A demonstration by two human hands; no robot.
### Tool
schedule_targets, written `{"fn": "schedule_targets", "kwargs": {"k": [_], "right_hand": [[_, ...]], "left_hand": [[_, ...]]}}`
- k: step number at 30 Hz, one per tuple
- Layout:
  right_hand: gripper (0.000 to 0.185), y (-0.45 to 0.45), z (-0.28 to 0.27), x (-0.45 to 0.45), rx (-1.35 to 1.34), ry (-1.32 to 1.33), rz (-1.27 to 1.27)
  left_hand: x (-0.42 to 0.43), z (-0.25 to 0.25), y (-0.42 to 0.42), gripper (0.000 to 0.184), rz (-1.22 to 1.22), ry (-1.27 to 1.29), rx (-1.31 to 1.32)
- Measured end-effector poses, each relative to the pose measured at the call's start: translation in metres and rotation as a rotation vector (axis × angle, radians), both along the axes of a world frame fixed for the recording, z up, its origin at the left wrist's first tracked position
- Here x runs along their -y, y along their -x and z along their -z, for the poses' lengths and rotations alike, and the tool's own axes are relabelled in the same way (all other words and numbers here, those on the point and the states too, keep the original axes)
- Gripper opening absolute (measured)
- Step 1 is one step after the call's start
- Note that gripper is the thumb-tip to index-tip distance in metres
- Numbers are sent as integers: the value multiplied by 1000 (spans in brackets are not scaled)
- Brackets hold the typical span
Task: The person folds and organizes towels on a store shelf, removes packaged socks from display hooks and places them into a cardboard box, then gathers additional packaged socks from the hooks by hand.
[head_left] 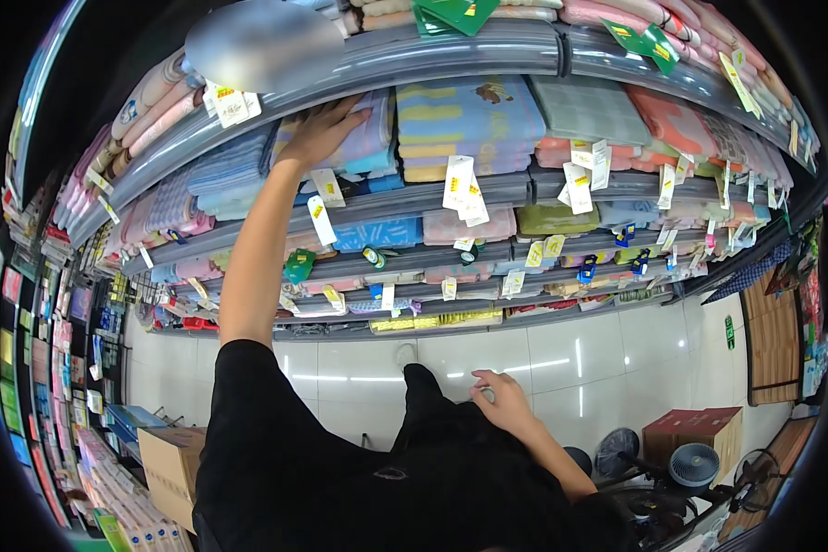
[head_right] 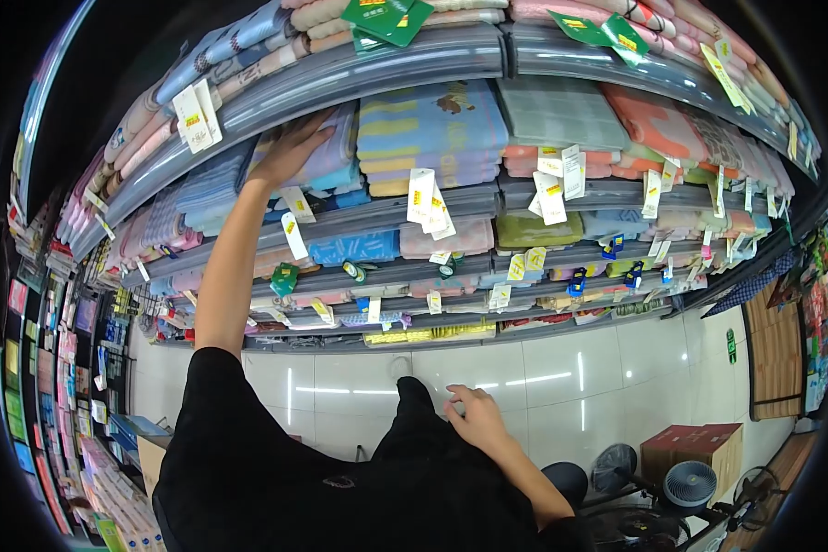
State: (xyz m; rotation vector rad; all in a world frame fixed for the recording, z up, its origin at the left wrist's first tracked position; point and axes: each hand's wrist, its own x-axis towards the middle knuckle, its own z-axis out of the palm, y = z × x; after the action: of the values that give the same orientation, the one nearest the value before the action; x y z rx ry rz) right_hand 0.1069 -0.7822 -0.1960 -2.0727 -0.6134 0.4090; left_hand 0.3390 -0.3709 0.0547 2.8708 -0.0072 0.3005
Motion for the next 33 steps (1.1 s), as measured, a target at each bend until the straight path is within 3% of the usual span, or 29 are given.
{"fn": "schedule_targets", "kwargs": {"k": [1,5,7,16,22,26,28,30,33], "right_hand": [[31,3,6,-1,23,7,-17],[34,11,13,-2,45,38,-74],[35,14,14,-2,65,63,-100],[37,23,19,-6,90,112,-148],[39,24,28,-13,72,152,-242],[42,21,24,-18,70,186,-331],[43,18,22,-21,72,198,-341],[43,16,24,-25,75,209,-358],[43,13,28,-34,100,188,-379]], "left_hand": [[-4,2,-2,64,-19,90,-42],[-8,2,2,70,-51,232,-52],[-4,5,-1,70,-79,87,-24],[-3,12,-5,70,-73,-113,69],[7,12,6,65,-70,-186,209],[31,-12,24,59,-113,-171,143],[47,-15,34,50,-77,-78,319],[73,-8,48,42,135,-103,561],[112,-1,62,41,331,-222,634]]}}
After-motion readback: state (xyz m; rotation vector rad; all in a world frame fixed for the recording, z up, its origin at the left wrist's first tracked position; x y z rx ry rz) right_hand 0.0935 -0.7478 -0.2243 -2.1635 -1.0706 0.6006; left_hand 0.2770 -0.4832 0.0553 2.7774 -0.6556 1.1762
